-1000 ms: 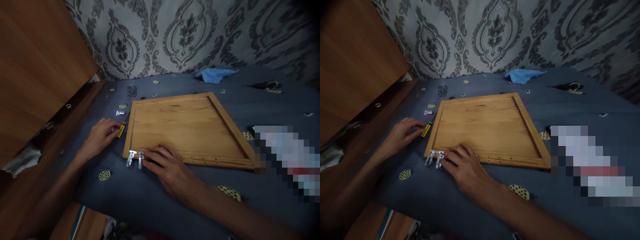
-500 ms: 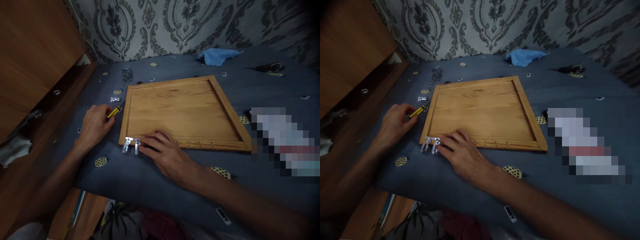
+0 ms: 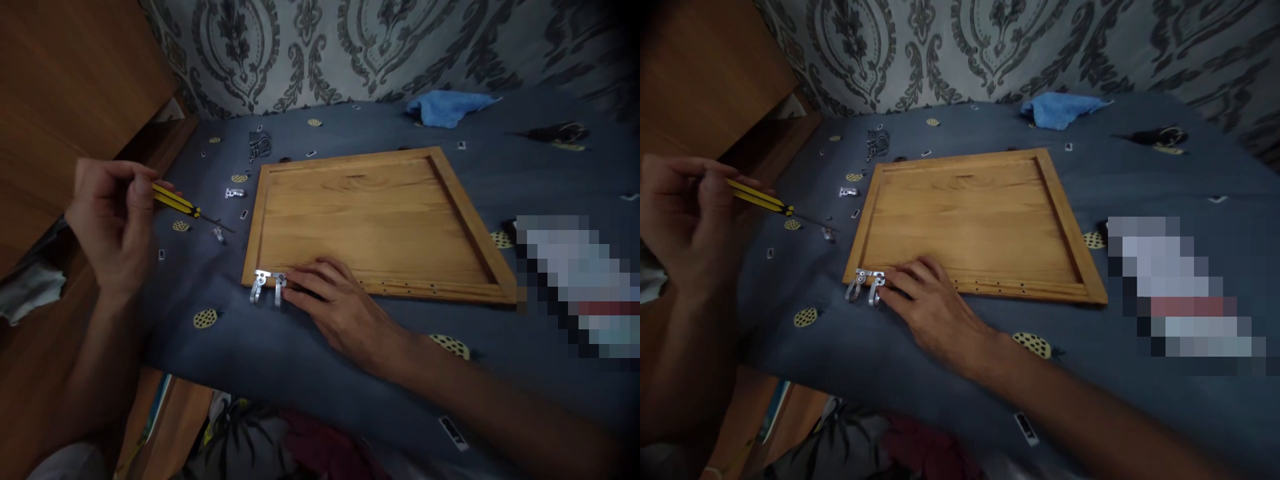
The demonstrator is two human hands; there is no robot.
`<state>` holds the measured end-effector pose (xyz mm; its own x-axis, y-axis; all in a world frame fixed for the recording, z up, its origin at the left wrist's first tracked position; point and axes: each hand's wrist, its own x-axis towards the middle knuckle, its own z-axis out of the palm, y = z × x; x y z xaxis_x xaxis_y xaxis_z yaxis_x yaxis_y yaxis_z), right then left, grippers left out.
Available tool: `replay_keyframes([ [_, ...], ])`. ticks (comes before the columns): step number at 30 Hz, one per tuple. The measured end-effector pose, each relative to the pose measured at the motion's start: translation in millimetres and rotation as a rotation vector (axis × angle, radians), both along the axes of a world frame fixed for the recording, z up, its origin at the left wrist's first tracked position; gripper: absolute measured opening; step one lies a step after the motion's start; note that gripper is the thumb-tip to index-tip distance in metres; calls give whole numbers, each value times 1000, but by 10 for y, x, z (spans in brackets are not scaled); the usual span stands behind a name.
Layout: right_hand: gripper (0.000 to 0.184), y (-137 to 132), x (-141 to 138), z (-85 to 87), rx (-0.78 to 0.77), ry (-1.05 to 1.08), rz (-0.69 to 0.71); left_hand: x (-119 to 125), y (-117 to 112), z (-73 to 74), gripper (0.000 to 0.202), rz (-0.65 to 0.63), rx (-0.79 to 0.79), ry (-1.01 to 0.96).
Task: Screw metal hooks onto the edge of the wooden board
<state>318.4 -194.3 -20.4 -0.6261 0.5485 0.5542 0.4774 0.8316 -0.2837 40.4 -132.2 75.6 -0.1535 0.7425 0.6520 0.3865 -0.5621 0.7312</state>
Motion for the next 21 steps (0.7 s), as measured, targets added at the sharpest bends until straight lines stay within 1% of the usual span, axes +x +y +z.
replay_keyframes([
  [1, 31, -1, 2, 3, 2, 1, -1, 1, -3, 16, 15, -38, 17, -49],
  [3, 31, -3, 4, 7, 11, 3, -4, -5, 5, 37, 16, -76, 51, -90],
  [5, 31, -2, 3, 10, 22, 3, -6, -9, 18, 35, 17, -154, -14, -146],
  [7, 31, -2, 1, 13, 32, 9, -8, 9, 21, 12, 19, -191, -52, -167],
  [8, 31, -3, -1, 15, 32, 7, -10, 34, 16, -4, 19, -188, -48, -164],
  [10, 32, -5, -6, 18, 20, -4, -14, 119, -3, -31, 15, -136, 8, -154],
  [12, 33, -8, -10, 18, 1, -14, -15, 239, -29, -41, 10, -66, 109, -150],
  [15, 33, -8, -9, 16, -1, -1, -13, 409, -63, -36, 13, -3, 243, -131],
  [18, 32, -3, -4, 11, 9, 7, -9, 488, -98, -68, 14, 41, 268, -86],
  [21, 33, 2, -2, -2, 0, 8, -1, 485, -147, -150, 11, 18, 271, 22],
])
